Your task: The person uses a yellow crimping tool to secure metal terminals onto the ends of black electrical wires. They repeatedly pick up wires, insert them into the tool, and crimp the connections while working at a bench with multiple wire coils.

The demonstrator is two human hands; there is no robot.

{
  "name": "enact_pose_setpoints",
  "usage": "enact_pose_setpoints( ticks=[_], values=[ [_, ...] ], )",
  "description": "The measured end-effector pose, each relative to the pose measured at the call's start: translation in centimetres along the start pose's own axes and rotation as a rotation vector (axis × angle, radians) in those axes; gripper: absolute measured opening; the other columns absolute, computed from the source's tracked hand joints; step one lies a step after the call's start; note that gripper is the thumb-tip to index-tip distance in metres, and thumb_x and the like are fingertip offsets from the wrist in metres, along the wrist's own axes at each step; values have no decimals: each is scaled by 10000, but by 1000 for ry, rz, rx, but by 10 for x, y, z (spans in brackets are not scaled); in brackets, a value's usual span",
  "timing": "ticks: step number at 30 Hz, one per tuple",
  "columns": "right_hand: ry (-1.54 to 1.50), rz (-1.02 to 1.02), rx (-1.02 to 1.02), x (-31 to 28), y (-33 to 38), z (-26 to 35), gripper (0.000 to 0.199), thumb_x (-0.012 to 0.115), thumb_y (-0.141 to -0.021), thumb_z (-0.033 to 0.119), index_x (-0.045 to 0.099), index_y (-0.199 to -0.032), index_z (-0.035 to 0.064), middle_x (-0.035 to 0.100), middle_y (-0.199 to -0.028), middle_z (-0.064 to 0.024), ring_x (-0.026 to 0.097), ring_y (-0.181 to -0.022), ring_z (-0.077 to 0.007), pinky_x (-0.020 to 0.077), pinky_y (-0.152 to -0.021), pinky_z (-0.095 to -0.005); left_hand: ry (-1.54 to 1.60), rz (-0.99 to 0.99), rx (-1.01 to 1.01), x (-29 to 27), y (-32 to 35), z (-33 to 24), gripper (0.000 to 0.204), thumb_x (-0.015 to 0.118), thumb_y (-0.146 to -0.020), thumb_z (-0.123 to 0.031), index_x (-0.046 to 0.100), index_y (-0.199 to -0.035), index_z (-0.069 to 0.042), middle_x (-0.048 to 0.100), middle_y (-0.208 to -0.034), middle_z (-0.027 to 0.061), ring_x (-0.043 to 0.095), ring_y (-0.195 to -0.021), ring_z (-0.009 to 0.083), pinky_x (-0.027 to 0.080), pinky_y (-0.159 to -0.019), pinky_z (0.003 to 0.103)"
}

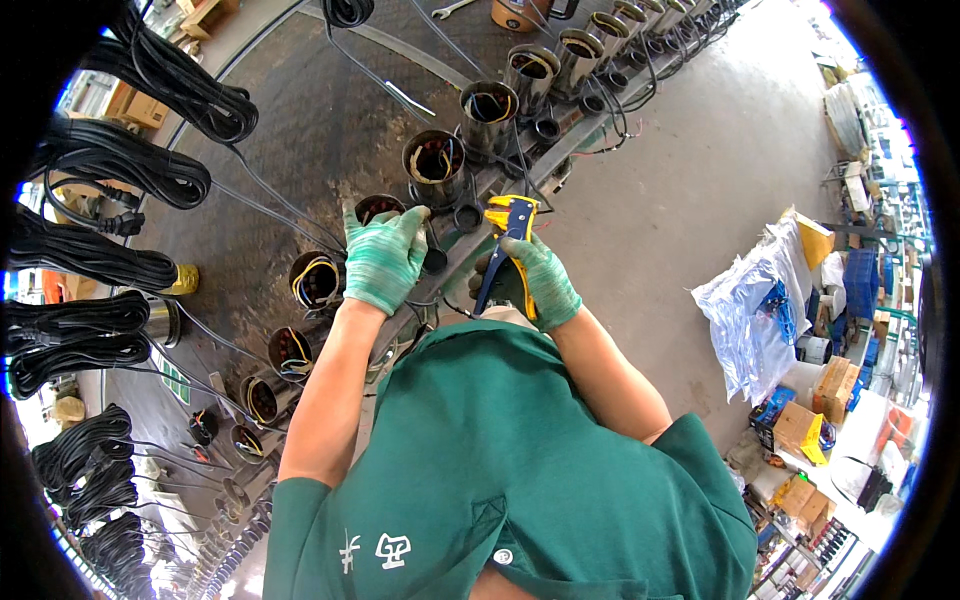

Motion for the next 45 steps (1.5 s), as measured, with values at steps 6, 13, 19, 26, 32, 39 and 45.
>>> enact_pose_setpoints(
  ticks=[6, 13, 19, 26, 32, 39, 45],
  values=[
    [88, 21, 31, -6, 4, 27, 487, 715, -939, 239, 513, -1357, 94, 702, -1006, -173, 745, -876, -343, 647, -791, -502, 86, 53, -97, -2, -8, 8, 221, 616, -1012, -217, 736, -1190, -170, 761, -946, 112, 712, -976, 318, 212, -1214, 688],
    [351, 177, -4, 6, -4, 20, 572, 710, -947, 162, 443, -1446, 75, 676, -1047, -111, 709, -903, -242, 621, -837, -411, -46, -1, -87, -1, -7, -9, 202, 625, -1023, -258, 758, -1166, -207, 675, -897, 55, 670, -1006, 292, 226, -1206, 686],
    [672, 158, -362, 44, -36, 9, 649, 742, -934, 63, 380, -1472, 59, 602, -1170, -69, 584, -984, -139, 533, -878, -314, -176, 70, -24, 3, -3, -17, 263, 707, -932, -282, 749, -1189, -246, 648, -886, 54, 660, -1060, 307, 210, -1190, 741],
    [804, 130, -450, 65, -56, 6, 564, 695, -965, 45, 448, -1472, 46, 644, -1191, -75, 596, -1006, -148, 517, -939, -296, -122, 45, -30, 4, 2, -13, 275, 745, -874, -259, 767, -1145, -217, 691, -968, 56, 661, -1095, 313, 230, -1184, 720],
    [551, 233, -406, 59, -53, 7, 657, 655, -936, -28, 435, -1546, 74, 631, -1274, -18, 586, -1079, -112, 494, -1004, -280, 321, -80, -96, 5, 11, 1, 206, 760, -867, -169, 777, -1068, -129, 737, -1011, 80, 666, -1069, 338, 435, -1049, 529],
    [562, 167, -273, 57, -48, 10, 581, 662, -947, 38, 495, -1502, 77, 628, -1225, 10, 571, -1026, -96, 501, -964, -294, 606, -56, -260, -5, 13, 3, 203, 770, -871, -61, 746, -1069, -27, 710, -984, 137, 672, -968, 312, 539, -838, 414],
    [499, 231, 94, 27, -20, 14, 528, 645, -1009, 172, 503, -1500, 40, 683, -1232, -80, 651, -1112, -177, 563, -1000, -379, 671, -125, -260, 0, 16, 7, 105, 760, -901, -47, 707, -986, -12, 677, -936, 125, 642, -864, 246, 534, -779, 368]
  ],
)
Point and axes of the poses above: each hand's wrist, its own y-axis away from the middle knuckle, its own x-axis out of the palm, z = x × y, the point moved 4 cm from there along -y, towards the middle knuckle
